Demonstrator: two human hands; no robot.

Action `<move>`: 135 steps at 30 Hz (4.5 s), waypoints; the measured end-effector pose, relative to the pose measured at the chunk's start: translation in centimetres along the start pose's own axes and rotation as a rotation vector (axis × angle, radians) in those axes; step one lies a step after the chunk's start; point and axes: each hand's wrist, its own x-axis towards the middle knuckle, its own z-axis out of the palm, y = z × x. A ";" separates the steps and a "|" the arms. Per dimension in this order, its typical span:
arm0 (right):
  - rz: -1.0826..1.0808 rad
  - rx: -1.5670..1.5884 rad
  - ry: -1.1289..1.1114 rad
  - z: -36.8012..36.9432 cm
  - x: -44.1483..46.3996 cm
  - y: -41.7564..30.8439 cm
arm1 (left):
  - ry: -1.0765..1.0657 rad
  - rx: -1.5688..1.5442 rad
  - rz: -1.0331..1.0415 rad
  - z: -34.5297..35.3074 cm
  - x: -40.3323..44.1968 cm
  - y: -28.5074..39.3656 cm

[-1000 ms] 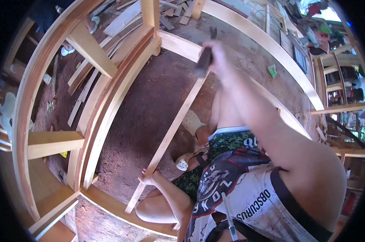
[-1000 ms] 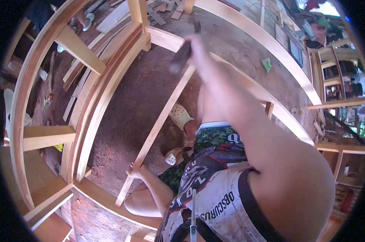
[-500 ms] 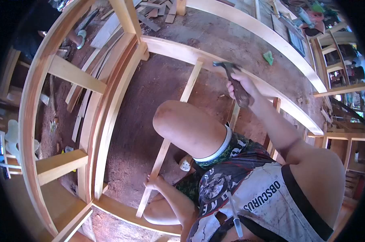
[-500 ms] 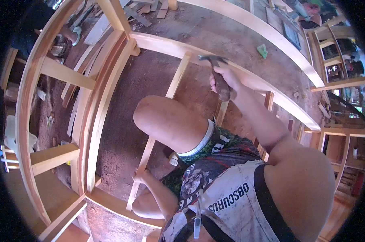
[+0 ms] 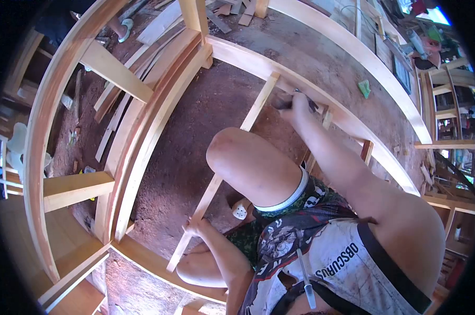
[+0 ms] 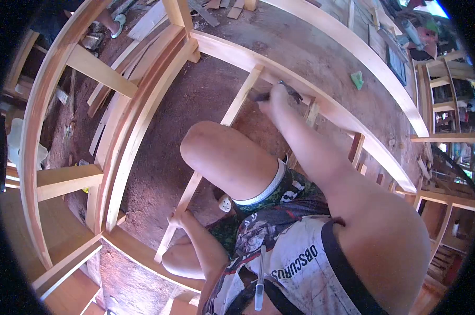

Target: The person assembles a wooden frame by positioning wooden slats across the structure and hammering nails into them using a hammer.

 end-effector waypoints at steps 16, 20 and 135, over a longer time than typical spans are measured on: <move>-0.031 0.167 0.074 1.5 0.7 1.0 | 0.088 -0.009 0.105 0.2 0.0 0.0; 0.310 0.081 -0.139 -0.8 2.2 -1.1 | 0.156 0.024 0.088 1.6 -2.3 0.5; 0.374 -2.044 -1.985 -8.5 -21.7 44.5 | -0.153 0.152 -0.065 -1.9 -5.3 9.5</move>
